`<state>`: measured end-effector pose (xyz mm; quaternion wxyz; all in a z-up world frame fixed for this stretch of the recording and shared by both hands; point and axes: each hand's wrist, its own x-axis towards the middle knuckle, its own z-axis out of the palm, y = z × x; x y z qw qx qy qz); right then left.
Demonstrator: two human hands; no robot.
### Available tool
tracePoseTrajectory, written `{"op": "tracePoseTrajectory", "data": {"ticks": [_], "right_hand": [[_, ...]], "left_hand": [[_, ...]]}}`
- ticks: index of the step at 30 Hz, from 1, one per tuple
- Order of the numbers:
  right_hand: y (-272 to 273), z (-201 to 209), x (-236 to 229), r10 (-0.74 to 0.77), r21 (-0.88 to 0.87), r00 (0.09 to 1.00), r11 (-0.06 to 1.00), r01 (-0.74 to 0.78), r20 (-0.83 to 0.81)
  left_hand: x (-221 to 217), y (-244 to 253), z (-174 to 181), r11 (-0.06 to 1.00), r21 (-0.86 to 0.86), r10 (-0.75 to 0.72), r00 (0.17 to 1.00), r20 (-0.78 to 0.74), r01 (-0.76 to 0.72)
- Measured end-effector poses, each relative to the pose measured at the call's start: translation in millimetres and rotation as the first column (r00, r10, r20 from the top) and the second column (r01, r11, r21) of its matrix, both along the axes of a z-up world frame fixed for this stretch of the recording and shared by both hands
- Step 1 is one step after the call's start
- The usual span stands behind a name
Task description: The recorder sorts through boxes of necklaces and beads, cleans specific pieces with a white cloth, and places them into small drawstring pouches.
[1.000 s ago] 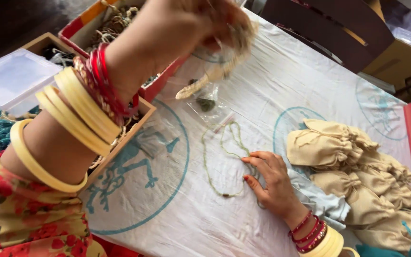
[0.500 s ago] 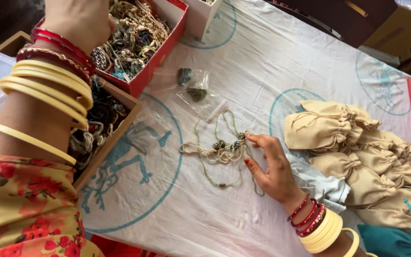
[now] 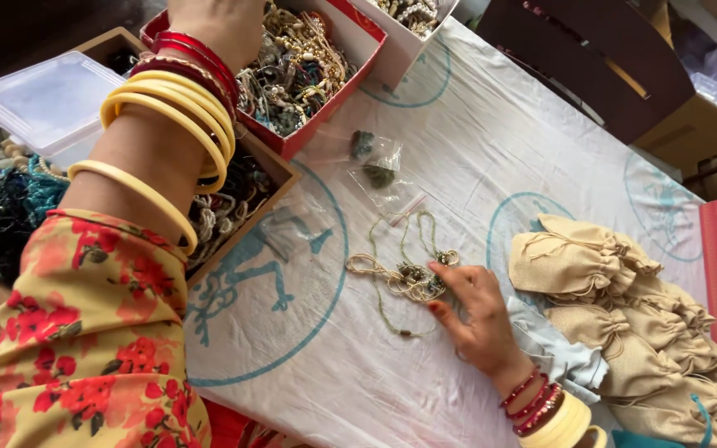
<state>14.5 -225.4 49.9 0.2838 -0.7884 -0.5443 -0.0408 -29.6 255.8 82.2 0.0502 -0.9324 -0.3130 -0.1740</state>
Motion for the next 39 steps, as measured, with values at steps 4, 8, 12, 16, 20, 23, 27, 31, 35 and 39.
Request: {"op": "tracePoseTrajectory", "data": {"ticks": [4, 8, 12, 16, 20, 23, 27, 31, 35, 39], "right_hand": [[0.5, -10.1, 1.1, -0.01, -0.012, 0.995, 1.0, 0.012, 0.097], [-10.7, -1.5, 3.6, -0.085, 0.118, 0.991, 0.99, 0.073, 0.106], [-13.6, 32.8, 14.3, -0.13, 0.32, 0.968, 0.927, 0.195, -0.215], [34.2, 112.1, 9.6, -0.021, 0.312, 0.903, 0.935, 0.17, -0.429], [113.0, 145.8, 30.6, 0.159, 0.363, 0.861, 0.931, 0.031, -0.482], [171.3, 154.5, 38.3, 0.313, 0.488, 0.809, 0.872, -0.037, -0.498], [194.4, 132.8, 21.7, 0.354, 0.385, 0.871, 0.897, -0.215, -0.34], [153.6, 99.2, -25.3, 0.199, 0.102, 0.953, 0.978, -0.18, -0.226], [89.8, 61.6, -40.8, 0.169, -0.021, 0.983, 0.985, -0.171, -0.074], [35.3, 23.8, -31.6, 0.079, 0.03, 0.997, 0.996, -0.079, 0.011]], "left_hand": [[9.1, -11.0, -13.3, 0.971, 0.149, -0.197, 0.979, 0.051, 0.188], [34.8, -11.7, -31.5, 0.97, 0.193, -0.16, 0.987, 0.029, 0.151], [28.5, -13.0, -8.2, 0.997, 0.069, -0.036, 0.996, -0.076, 0.041], [19.2, 3.1, 5.2, 1.0, -0.026, 0.021, 0.99, 0.138, -0.018], [17.7, 6.0, 15.8, 0.987, -0.153, 0.029, 0.888, 0.458, 0.046], [11.8, 10.9, 25.6, 0.953, -0.267, 0.087, 0.715, 0.694, 0.143], [4.0, 12.6, 25.8, 0.995, 0.02, 0.061, 0.728, 0.683, -0.102], [20.3, 0.0, 17.1, 0.945, 0.195, 0.169, 0.904, 0.394, -0.262], [20.9, -23.8, 11.7, 0.994, -0.006, -0.105, 0.993, 0.043, 0.106], [46.7, -14.9, -28.9, 0.984, -0.129, -0.14, 0.981, -0.135, 0.122]]}}
